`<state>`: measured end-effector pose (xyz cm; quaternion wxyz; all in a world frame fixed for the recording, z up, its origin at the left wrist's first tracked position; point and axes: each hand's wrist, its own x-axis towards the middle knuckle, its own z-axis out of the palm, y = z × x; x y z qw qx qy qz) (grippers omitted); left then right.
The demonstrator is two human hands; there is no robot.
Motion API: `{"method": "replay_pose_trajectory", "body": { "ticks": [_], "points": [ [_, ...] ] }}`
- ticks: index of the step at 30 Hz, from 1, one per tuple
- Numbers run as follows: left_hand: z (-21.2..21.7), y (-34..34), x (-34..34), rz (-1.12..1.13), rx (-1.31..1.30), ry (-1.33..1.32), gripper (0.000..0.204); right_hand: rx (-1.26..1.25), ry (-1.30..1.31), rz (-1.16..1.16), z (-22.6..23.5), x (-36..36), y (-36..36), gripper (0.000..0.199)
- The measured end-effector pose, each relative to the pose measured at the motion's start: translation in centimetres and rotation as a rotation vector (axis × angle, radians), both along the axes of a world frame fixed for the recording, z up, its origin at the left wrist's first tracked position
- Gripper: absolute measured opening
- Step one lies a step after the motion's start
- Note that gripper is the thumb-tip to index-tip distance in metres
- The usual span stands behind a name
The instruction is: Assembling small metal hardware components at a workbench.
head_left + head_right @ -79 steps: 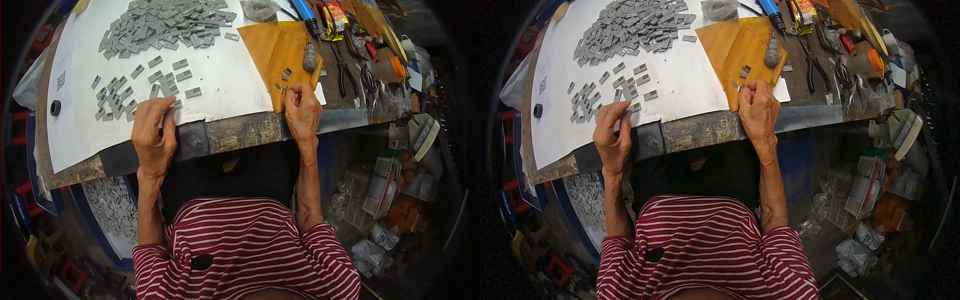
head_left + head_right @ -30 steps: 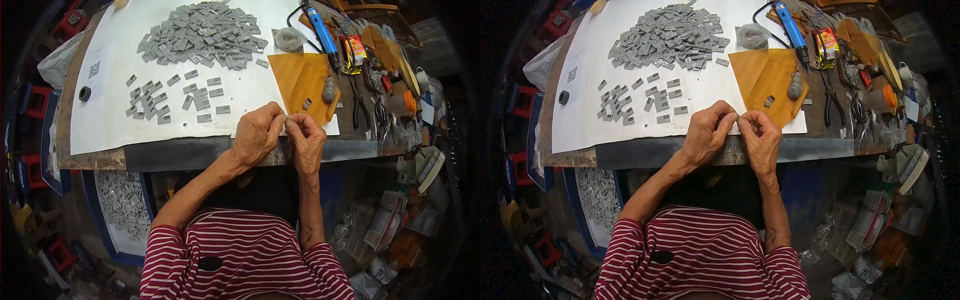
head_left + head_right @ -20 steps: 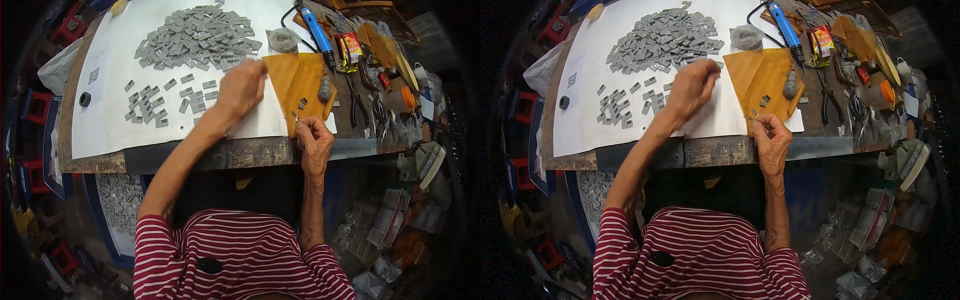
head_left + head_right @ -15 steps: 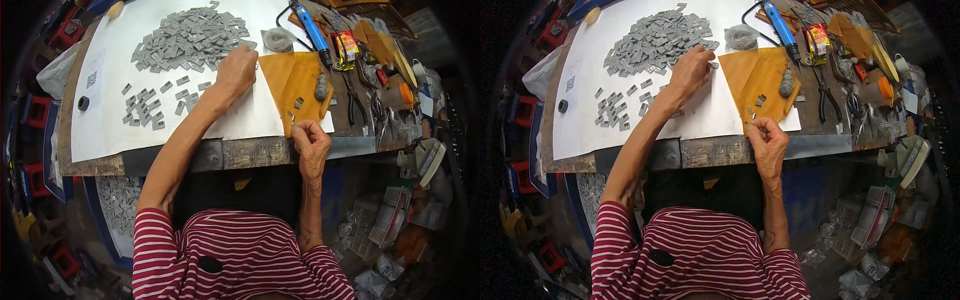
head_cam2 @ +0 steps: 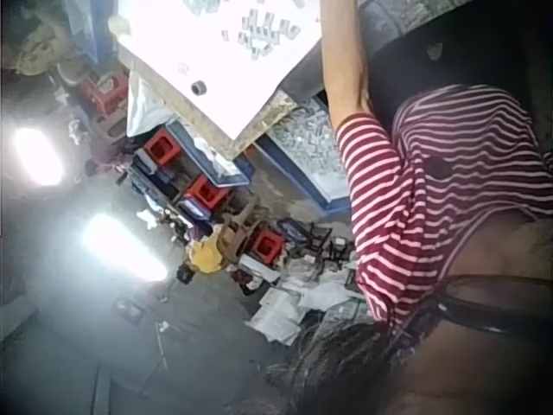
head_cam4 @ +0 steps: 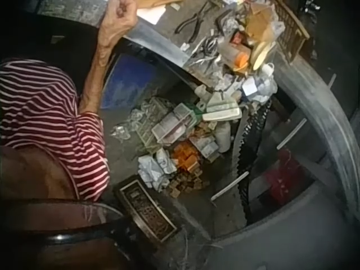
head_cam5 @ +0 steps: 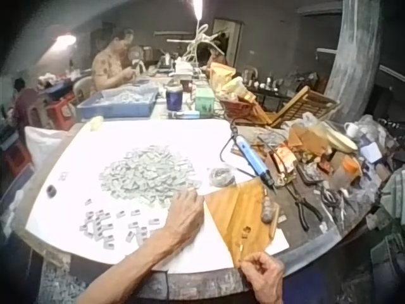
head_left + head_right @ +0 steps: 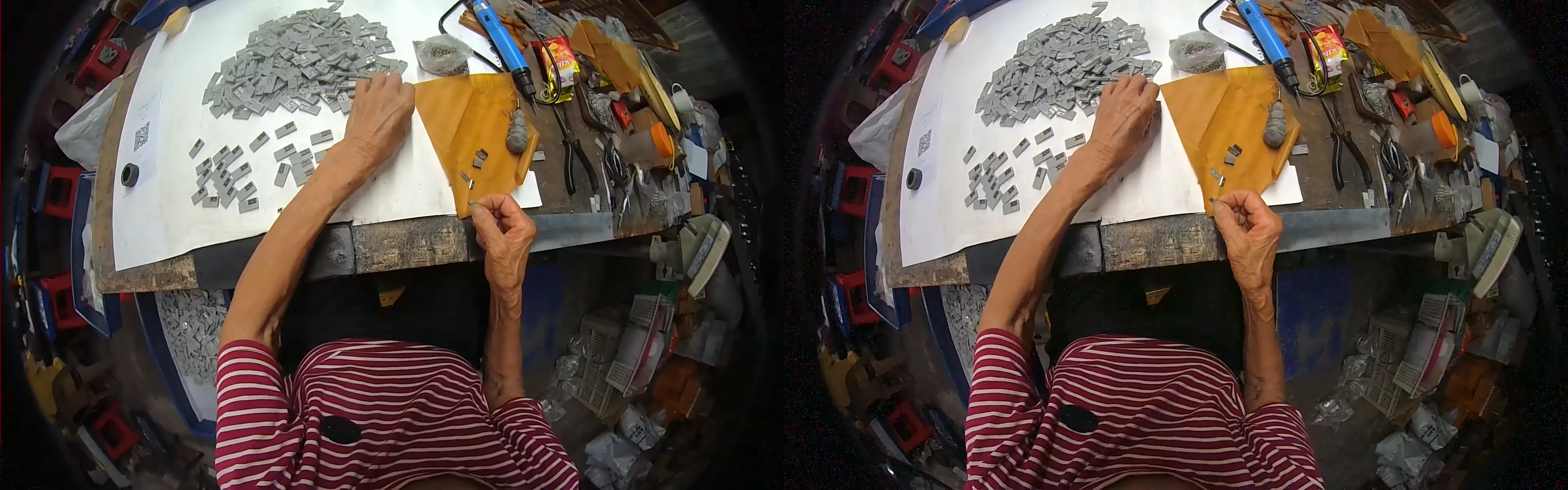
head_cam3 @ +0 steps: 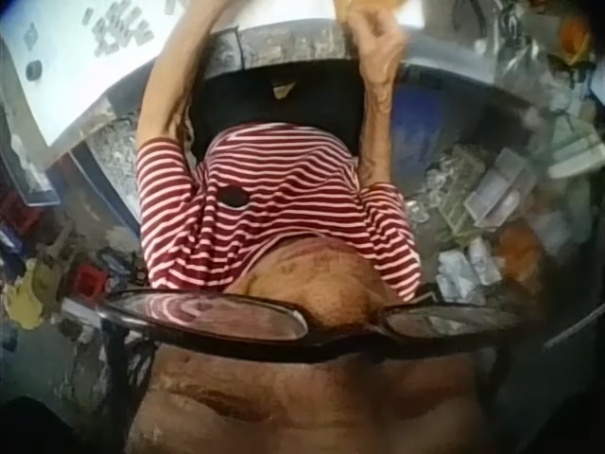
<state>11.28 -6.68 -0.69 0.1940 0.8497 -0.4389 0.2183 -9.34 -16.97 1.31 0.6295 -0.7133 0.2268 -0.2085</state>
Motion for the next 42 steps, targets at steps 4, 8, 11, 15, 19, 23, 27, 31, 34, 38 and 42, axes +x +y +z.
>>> {"method": "replay_pose_trajectory", "body": {
  "ticks": [4, 8, 11, 15, 19, 23, 27, 31, 34, 38, 42],
  "points": [
    [0.1, 0.2, -0.8, -0.007, 0.07, 0.007, 0.019, -0.008, 0.011, -0.004, 0.2, 0.1, 0.3, 0.007],
    [0.9, 0.7, -1.4, -0.039, 0.01, -0.015, 0.02, 0.02, 0.031, -0.003, 0.6, -0.1, 0.5, 0.007],
    [2.0, 1.4, -3.4, -0.21, -0.369, 0.366, 0.01, -0.031, 0.037, 0.002, 0.6, -0.1, 0.6, 0.007],
    [4.3, 3.2, -8.3, -0.258, -0.58, 1.117, 0.014, 0.081, 0.023, 0.015, 1.3, -0.2, 0.7, 0.007],
    [4.0, 4.6, -11.0, -0.262, -0.728, 1.408, 0.014, 0.191, 0.036, 0.101, 2.4, 0.0, 1.4, 0.007],
    [2.5, 5.0, -11.9, -0.236, -0.727, 1.455, 0.014, 0.181, 0.075, 0.147, 2.5, 0.2, 1.5, 0.008],
    [2.0, 5.0, -12.3, -0.221, -0.728, 1.42, 0.014, 0.104, 0.143, 0.181, 2.2, 0.2, 1.6, 0.009],
    [1.7, 5.2, -12.4, -0.22, -0.718, 1.43, 0.013, 0.053, 0.193, 0.213, 2.1, 0.3, 1.8, 0.009],
    [1.5, 5.3, -12.4, -0.218, -0.705, 1.419, 0.013, 0.061, 0.214, 0.21, 1.7, 0.3, 1.6, 0.009],
    [1.2, 5.3, -12.4, -0.221, -0.686, 1.41, 0.012, 0.069, 0.244, 0.224, 1.7, 0.2, 1.3, 0.01],
    [1.1, 5.3, -12.5, -0.209, -0.635, 1.349, 0.012, 0.06, 0.269, 0.265, 1.5, 0.1, 0.9, 0.01]
  ]
}}
